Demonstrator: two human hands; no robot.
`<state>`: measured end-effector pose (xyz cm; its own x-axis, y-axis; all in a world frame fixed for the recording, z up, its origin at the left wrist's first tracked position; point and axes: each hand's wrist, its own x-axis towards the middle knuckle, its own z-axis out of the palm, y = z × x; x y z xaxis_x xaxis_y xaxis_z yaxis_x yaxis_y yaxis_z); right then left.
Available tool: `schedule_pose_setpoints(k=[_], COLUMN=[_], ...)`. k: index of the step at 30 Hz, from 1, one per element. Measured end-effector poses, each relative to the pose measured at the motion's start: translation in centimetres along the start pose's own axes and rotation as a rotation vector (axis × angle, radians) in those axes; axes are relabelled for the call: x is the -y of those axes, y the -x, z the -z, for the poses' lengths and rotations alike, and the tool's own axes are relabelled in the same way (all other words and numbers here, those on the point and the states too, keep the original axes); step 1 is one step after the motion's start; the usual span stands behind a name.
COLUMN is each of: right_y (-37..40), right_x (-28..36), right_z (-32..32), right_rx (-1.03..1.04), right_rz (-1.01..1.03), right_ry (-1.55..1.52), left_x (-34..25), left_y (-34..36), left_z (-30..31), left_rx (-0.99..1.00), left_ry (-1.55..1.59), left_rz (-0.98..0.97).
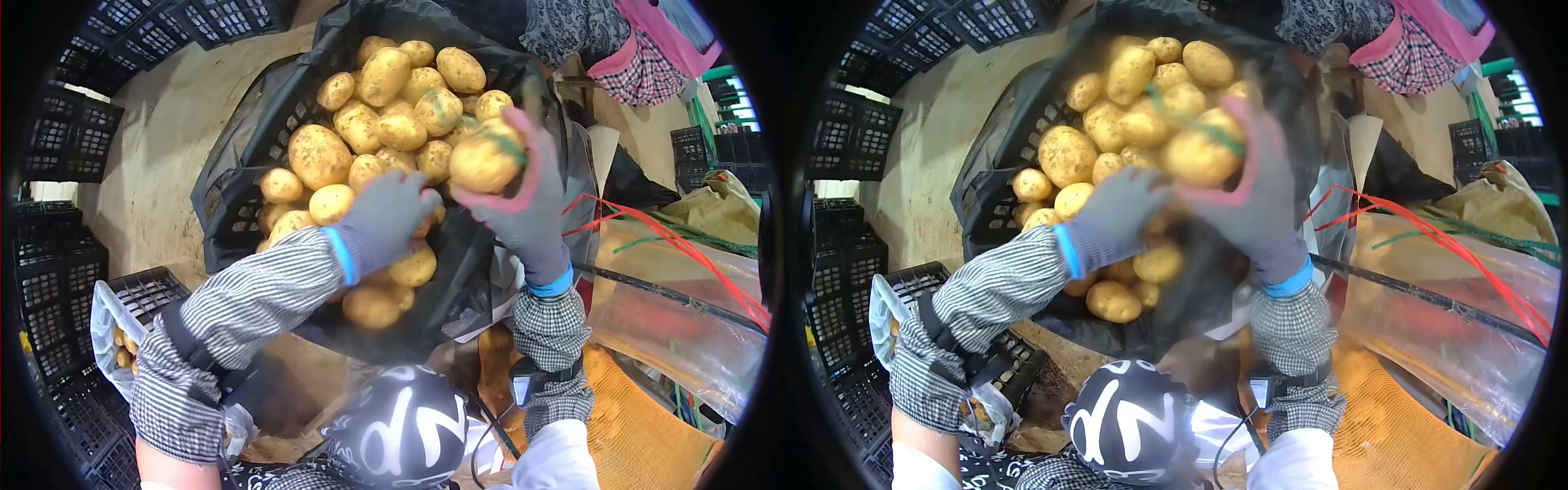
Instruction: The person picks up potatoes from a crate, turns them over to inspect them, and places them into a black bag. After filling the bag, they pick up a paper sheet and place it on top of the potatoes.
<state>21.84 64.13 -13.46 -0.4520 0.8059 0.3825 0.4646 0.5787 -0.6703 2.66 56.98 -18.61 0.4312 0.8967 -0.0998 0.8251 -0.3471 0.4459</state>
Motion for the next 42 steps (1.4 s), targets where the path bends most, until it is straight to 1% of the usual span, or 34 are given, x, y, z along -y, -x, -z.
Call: schedule_pose_setpoints(k=[3,4,5,6,7,9,10,11,12,13,16,17,19,20,22,23,25,26,27,28,29,30,31,32,34,35,37,38,39,40,41,42], right_y=[0.5,1.1,2.5,2.8,2.7,1.6,0.2,-0.7,-1.4,-1.8,-2.5,-2.6,-2.7,-2.8,-2.4,-2.8,-3.0,-3.3,-3.4,-3.8,-4.3,-4.5,-4.4,-4.0,-3.6,-3.8,-4.9,-5.1,-5.3,-6.0,-8.1,-9.8], right_x=[-0.5,-0.7,-1.3,-1.6,-2.0,-2.3,-1.9,-2.3,-1.5,-0.9,1.1,1.8,3.1,3.8,4.0,4.0,3.7,4.1,4.5,4.1,1.5,-1.2,-1.8,-2.0,-1.6,-1.4,-1.8,-2.9,-4.9,-5.0,-5.5,-5.1], right_z=[-0.2,-0.8,-1.3,-1.6,-1.6,-0.7,0.9,1.6,2.3,2.9,4.5,5.2,6.4,7.1,7.4,7.5,6.5,5.9,5.2,4.0,2.8,1.5,-0.4,-2.0,-4.1,-4.2,-4.3,-4.1,-3.9,-3.5,-1.6,0.2], right_rx=[0.343,0.518,0.616,0.548,0.485,0.149,-0.017,-0.219,-0.375,-0.442,-0.643,-0.674,-0.726,-0.711,-0.689,-0.669,-0.566,-0.501,-0.429,-0.313,-0.198,-0.084,0.156,0.374,0.632,0.678,0.777,0.764,0.565,0.366,0.431,0.427], right_rz=[0.254,0.271,0.228,0.214,0.202,-0.321,-0.278,-0.291,-0.292,-0.281,-0.245,-0.198,-0.111,-0.065,-0.097,-0.099,-0.096,-0.100,-0.105,-0.045,0.055,0.153,-0.099,-0.187,-0.202,-0.242,-0.333,-0.359,-0.256,-0.149,-0.248,-0.276], right_ry=[0.160,0.111,0.099,0.074,0.050,-0.439,-0.402,-0.549,-0.692,-0.670,-0.626,-0.592,-0.530,-0.432,-0.436,-0.447,-0.531,-0.579,-0.624,-0.512,-0.097,0.321,0.509,0.798,0.974,0.920,0.811,0.686,0.630,0.569,0.346,0.233], left_x=[-0.5,0.0,0.6,0.9,1.1,1.5,0.6,-0.5,-1.4,-2.0,-1.4,-1.1,-1.5,-0.9,-0.1,-0.2,0.4,0.5,-0.2,0.0,-0.6,-2.5,-2.7,-5.2,-5.7,-5.9,-8.2,-8.8,-9.5,-9.7,-9.9,-10.1], left_y=[3.4,4.5,5.4,5.8,5.7,5.2,4.3,3.0,1.1,-0.7,-6.0,-6.2,-5.7,-4.6,0.8,4.3,12.9,17.5,22.2,27.7,32.2,35.2,39.3,40.1,45.0,46.7,46.1,46.3,46.5,47.3,48.1,48.6], left_z=[3.3,4.0,4.9,5.6,5.7,5.5,5.6,5.2,4.5,4.0,-1.4,-3.1,-4.1,-4.5,0.3,2.6,4.9,5.5,6.0,5.6,6.0,6.6,5.6,5.8,2.2,0.7,0.2,0.0,-0.2,-0.7,-1.0,-0.7], left_rx=[-0.454,-0.468,-0.488,-0.513,-0.521,-0.536,-0.549,-0.588,-0.626,-0.666,-0.589,-0.563,-0.504,-0.515,-0.527,-0.564,-0.638,-0.648,-0.711,-0.754,-0.751,-0.794,-0.827,-0.966,-0.974,-0.967,-0.893,-0.863,-0.832,-0.821,-0.802,-0.784], left_ry=[0.226,0.196,0.161,0.126,0.131,0.146,0.190,0.243,0.295,0.345,0.036,0.072,0.143,0.184,0.275,0.340,0.537,0.497,0.644,0.579,0.491,0.484,0.407,0.550,0.540,0.535,0.582,0.564,0.546,0.486,0.427,0.403], left_rz=[0.177,0.234,0.287,0.338,0.313,0.264,0.213,0.157,0.098,0.034,-0.111,-0.088,-0.034,-0.040,-0.055,0.026,0.208,0.340,0.487,0.643,0.791,0.881,0.896,1.031,1.048,1.062,1.179,1.193,1.206,1.176,1.147,1.209])
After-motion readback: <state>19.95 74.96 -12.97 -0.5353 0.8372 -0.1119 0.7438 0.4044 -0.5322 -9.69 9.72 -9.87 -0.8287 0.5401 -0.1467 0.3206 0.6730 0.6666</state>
